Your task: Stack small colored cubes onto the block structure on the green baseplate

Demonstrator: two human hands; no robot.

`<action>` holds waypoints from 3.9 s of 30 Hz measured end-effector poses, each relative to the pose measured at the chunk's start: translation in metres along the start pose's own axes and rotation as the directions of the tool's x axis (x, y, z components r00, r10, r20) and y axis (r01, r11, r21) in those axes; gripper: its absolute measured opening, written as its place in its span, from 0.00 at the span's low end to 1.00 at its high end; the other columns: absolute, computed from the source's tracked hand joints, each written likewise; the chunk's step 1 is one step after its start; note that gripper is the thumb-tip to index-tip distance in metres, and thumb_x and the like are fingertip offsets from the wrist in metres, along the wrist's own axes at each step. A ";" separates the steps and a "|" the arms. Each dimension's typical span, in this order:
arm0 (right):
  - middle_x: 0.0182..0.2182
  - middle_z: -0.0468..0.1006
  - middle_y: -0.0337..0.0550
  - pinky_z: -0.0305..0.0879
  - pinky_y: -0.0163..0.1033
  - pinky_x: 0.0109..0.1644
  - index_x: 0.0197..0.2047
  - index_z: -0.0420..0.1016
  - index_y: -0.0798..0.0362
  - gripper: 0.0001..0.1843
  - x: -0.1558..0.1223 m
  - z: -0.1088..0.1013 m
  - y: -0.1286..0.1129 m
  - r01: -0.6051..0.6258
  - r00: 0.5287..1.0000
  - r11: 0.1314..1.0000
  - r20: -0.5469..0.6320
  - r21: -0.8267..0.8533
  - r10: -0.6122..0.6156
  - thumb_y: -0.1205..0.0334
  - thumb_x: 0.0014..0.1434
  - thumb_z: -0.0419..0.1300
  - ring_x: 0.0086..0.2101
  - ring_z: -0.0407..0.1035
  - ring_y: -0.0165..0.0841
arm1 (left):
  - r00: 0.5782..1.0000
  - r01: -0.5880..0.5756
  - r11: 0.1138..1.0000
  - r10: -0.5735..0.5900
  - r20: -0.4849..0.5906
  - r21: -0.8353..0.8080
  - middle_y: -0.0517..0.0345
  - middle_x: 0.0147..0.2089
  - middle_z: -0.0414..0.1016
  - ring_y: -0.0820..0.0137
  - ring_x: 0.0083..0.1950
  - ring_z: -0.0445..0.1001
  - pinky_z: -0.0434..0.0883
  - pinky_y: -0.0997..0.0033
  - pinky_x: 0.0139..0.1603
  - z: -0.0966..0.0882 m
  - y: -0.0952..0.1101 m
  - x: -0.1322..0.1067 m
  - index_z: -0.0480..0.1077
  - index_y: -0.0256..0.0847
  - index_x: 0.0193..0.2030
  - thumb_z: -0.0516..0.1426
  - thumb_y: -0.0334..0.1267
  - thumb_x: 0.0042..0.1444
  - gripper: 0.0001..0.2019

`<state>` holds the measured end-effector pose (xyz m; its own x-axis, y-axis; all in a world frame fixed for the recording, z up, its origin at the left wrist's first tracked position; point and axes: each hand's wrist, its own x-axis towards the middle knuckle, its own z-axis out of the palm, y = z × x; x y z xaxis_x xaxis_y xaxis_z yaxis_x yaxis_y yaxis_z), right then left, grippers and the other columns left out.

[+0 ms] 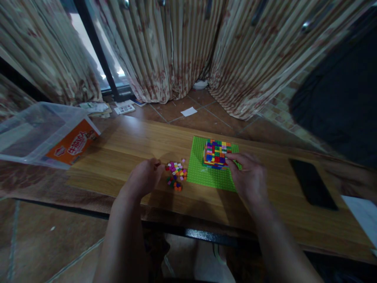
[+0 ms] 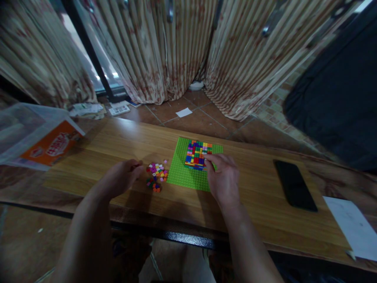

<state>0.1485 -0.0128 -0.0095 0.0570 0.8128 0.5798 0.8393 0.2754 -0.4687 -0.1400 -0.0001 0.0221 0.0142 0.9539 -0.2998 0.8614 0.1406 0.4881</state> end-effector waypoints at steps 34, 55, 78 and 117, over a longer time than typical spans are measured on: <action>0.28 0.81 0.39 0.72 0.43 0.37 0.33 0.82 0.52 0.13 0.004 0.018 0.001 -0.555 0.766 0.602 0.069 0.574 0.639 0.58 0.41 0.72 0.28 0.74 0.33 | 1.000 -0.002 1.000 0.002 -0.022 -0.004 0.56 0.26 0.73 0.68 0.29 0.68 0.59 0.72 0.32 0.003 -0.002 0.001 0.74 0.40 0.31 0.52 0.37 0.62 0.12; 0.31 0.84 0.42 0.74 0.45 0.41 0.34 0.83 0.51 0.08 -0.002 0.011 -0.014 -0.492 0.787 0.697 -0.075 0.522 0.612 0.58 0.51 0.68 0.33 0.77 0.37 | 0.997 -0.034 0.992 0.042 -0.064 0.123 0.50 0.39 0.82 0.61 0.43 0.78 0.68 0.68 0.42 0.017 0.020 0.008 0.80 0.41 0.43 0.54 0.35 0.60 0.13; 0.31 0.83 0.42 0.73 0.48 0.45 0.34 0.83 0.53 0.09 -0.003 0.013 -0.012 -0.488 0.775 0.652 -0.057 0.580 0.630 0.59 0.50 0.68 0.33 0.77 0.37 | 0.994 -0.105 0.988 0.107 -0.012 0.109 0.49 0.41 0.83 0.62 0.42 0.79 0.68 0.69 0.40 0.021 0.018 0.005 0.78 0.40 0.41 0.57 0.32 0.54 0.10; 0.41 0.79 0.40 0.72 0.34 0.44 0.51 0.78 0.45 0.15 -0.035 -0.005 -0.074 0.035 0.982 0.849 0.138 0.528 -0.127 0.71 0.65 0.60 0.41 0.76 0.30 | 0.854 -0.036 0.527 0.457 0.248 -0.849 0.66 0.24 0.67 0.79 0.27 0.61 0.60 0.76 0.31 0.028 0.057 -0.008 0.74 0.36 0.29 0.67 0.42 0.47 0.12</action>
<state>0.0873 -0.0648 0.0082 -0.1255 0.8344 0.5367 0.4291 0.5334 -0.7289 -0.0771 -0.0073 0.0295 0.5312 0.8137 -0.2362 0.0223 0.2653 0.9639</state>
